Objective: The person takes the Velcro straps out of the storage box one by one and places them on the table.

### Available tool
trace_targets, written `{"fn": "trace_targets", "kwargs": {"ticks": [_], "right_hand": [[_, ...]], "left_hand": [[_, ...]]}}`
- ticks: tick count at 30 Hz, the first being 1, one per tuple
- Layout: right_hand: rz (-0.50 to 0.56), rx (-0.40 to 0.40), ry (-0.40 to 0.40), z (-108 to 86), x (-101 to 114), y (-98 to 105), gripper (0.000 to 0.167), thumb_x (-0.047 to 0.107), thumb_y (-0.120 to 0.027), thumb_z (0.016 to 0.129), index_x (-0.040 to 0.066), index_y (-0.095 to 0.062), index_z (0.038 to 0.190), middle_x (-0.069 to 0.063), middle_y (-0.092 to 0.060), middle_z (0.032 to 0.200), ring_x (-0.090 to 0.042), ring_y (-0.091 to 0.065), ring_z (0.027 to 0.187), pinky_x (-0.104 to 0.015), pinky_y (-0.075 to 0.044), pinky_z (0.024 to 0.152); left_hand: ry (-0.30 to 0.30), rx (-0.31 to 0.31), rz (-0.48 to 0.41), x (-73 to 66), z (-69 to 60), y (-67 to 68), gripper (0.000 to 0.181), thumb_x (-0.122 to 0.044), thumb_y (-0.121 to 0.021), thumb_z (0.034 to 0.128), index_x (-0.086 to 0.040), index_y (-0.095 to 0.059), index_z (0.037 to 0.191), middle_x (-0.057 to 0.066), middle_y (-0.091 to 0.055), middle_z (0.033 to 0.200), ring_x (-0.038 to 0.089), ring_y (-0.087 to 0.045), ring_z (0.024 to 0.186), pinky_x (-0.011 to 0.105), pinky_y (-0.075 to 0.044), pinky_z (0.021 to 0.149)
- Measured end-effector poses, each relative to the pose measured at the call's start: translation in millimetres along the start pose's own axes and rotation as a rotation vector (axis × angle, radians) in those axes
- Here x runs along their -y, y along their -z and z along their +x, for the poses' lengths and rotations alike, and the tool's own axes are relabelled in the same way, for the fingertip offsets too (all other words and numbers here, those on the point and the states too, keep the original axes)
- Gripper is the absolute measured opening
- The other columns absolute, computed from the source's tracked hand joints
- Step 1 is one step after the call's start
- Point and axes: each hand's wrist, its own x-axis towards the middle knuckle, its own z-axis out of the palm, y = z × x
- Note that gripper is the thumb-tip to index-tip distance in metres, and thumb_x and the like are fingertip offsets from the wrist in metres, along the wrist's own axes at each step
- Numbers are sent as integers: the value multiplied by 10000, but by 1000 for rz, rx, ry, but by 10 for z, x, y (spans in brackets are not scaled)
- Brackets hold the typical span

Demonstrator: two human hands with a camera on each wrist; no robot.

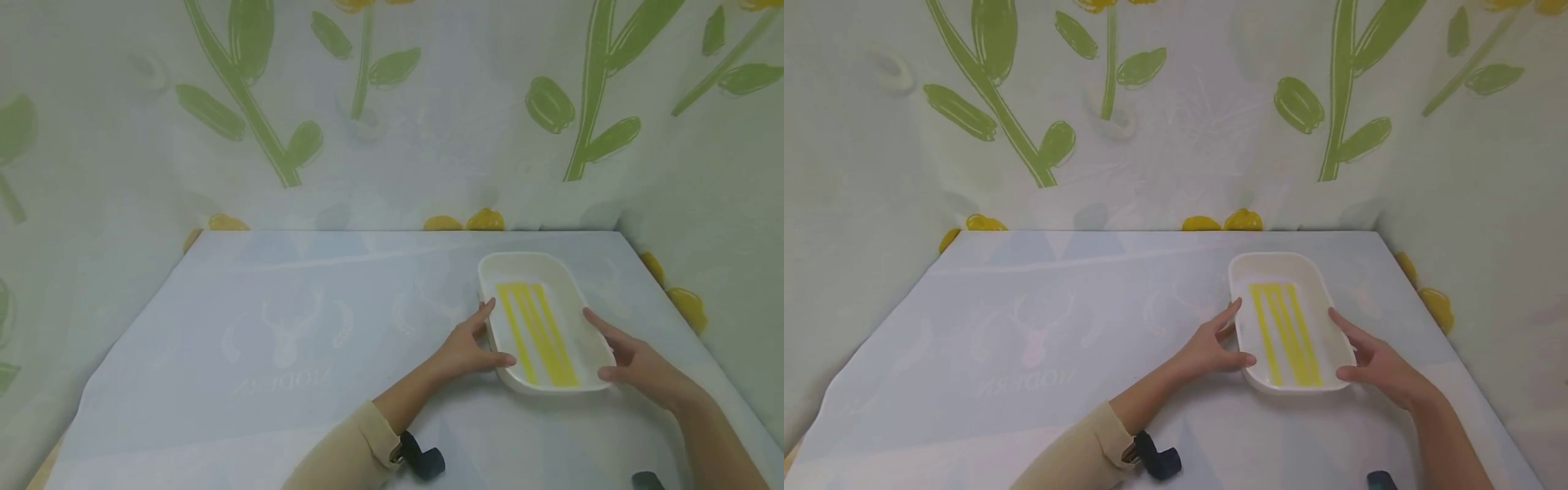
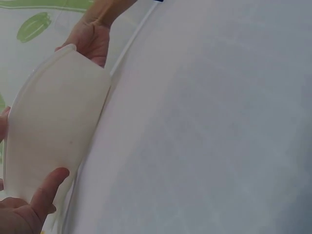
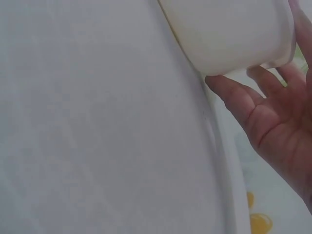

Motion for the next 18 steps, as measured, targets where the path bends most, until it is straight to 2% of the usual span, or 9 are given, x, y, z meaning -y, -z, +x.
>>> {"fn": "trace_targets", "kwargs": {"ticks": [3, 6, 10, 13, 18], "right_hand": [[15, -4, -1, 11, 41, -51, 905, 102, -705, 832, 294, -145, 1517, 335, -138, 1473, 326, -228, 1104, 3, -321, 833], [25, -12, 10, 7, 82, -92, 929, 96, -724, 811, 287, -149, 1516, 377, -156, 1437, 326, -243, 1094, 6, -329, 827], [69, -6, 72, 14, 107, -141, 919, 36, -717, 800, 192, -167, 1519, 404, -212, 1391, 304, -265, 1131, -1, -347, 848], [94, 1, 81, 38, 108, -175, 904, 33, -709, 807, 202, -177, 1517, 386, -225, 1404, 290, -286, 1138, -14, -362, 857], [82, 4, 23, 85, 134, -225, 907, 95, -718, 816, 251, -163, 1517, 298, -174, 1487, 272, -331, 1103, -53, -410, 836]], "left_hand": [[-7, -2, -7, 13, -34, 46, 963, -239, -826, 723, -389, -249, 1479, -43, -173, 1562, 141, -231, 1417, 387, -248, 1132], [-25, 2, -15, 22, -58, 85, 967, -204, -826, 724, -351, -252, 1489, -28, -166, 1563, 135, -219, 1419, 371, -238, 1136], [-36, 7, -10, 42, -96, 134, 964, -193, -821, 730, -328, -250, 1494, -16, -155, 1568, 151, -234, 1418, 365, -250, 1133], [-28, 10, 6, 55, -131, 178, 962, -216, -816, 736, -332, -239, 1497, -25, -155, 1571, 175, -273, 1408, 374, -290, 1116], [-27, 25, 37, 55, -187, 276, 972, -243, -810, 744, -326, -213, 1506, -22, -144, 1577, 212, -318, 1391, 371, -337, 1088]]}}
